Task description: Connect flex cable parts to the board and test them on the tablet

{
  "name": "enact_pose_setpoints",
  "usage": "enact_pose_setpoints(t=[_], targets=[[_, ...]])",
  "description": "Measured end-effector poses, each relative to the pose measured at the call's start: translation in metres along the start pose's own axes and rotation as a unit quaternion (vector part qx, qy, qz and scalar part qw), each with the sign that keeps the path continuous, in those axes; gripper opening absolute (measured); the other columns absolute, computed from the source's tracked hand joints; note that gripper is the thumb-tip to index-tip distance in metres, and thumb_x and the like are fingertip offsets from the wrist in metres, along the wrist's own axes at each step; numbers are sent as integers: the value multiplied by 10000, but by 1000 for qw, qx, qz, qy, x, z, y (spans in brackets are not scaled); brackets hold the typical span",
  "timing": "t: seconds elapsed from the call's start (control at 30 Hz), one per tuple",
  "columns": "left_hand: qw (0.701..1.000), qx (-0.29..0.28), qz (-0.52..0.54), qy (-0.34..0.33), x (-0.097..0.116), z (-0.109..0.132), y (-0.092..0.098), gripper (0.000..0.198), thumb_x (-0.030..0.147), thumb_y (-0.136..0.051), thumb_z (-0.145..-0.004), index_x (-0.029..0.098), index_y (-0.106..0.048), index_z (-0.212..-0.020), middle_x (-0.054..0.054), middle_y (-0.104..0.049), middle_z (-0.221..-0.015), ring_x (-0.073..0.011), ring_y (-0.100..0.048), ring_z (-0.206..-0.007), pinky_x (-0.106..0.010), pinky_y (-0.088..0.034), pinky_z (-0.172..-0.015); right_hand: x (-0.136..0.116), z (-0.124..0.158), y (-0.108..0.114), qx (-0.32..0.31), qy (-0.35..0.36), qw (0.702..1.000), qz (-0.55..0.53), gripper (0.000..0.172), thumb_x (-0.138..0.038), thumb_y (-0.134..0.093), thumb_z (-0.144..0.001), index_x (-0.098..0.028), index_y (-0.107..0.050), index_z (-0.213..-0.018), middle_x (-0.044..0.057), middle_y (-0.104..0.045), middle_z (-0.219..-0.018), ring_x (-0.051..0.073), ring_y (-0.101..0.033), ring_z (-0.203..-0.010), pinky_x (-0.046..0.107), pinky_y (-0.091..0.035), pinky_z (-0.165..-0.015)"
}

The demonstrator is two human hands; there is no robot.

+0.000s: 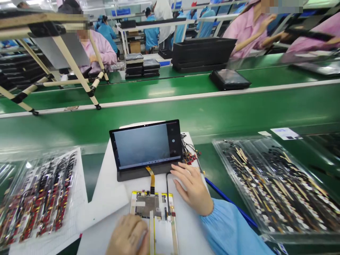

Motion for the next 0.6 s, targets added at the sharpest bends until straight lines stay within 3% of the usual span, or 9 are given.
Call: enact_pose_setpoints(t=[0.1,0.27,0.43,0.6], targets=[[999,-21,38,11,21,-17,-23,168,71,-410,-779,203,-465,-692,1,-524,-585,-145,-527,-516,-241,-430,-500,-12,8,6,-38,-25,998,-37,189,-131,-415,-869,-195,-535,-1000,40,-644,-932,172,-578,-887,330,-487,-746],[995,-61,-8,83,24,-26,-48,152,71,-422,-760,206,-449,-695,4,-521,-627,-171,-526,-563,-275,-394,-530,-32,38,12,-82,-132,974,-162,164,-120,-418,-871,-204,-535,-951,10,-630,-802,130,-576,-733,260,-507,-638],[987,-53,-72,135,27,-34,-52,148,82,-432,-717,203,-457,-637,-9,-517,-639,-211,-534,-637,-320,-385,-588,-42,59,10,-76,-168,967,-174,181,-136,-455,-860,-202,-545,-1003,29,-626,-875,141,-573,-797,268,-524,-683],[984,-99,-73,130,32,-37,-53,120,97,-494,-704,196,-508,-637,-12,-547,-677,-202,-534,-657,-314,-390,-606,-46,58,10,-64,-173,971,-153,161,-132,-456,-864,-176,-540,-994,40,-615,-862,141,-551,-797,274,-521,-688]])
Point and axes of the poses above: each hand's wrist, its own z-axis away from the middle knuckle, its own y-axis out of the back of the hand, x = y × z, the point moved 7 cm from there along -z, towards the middle knuckle
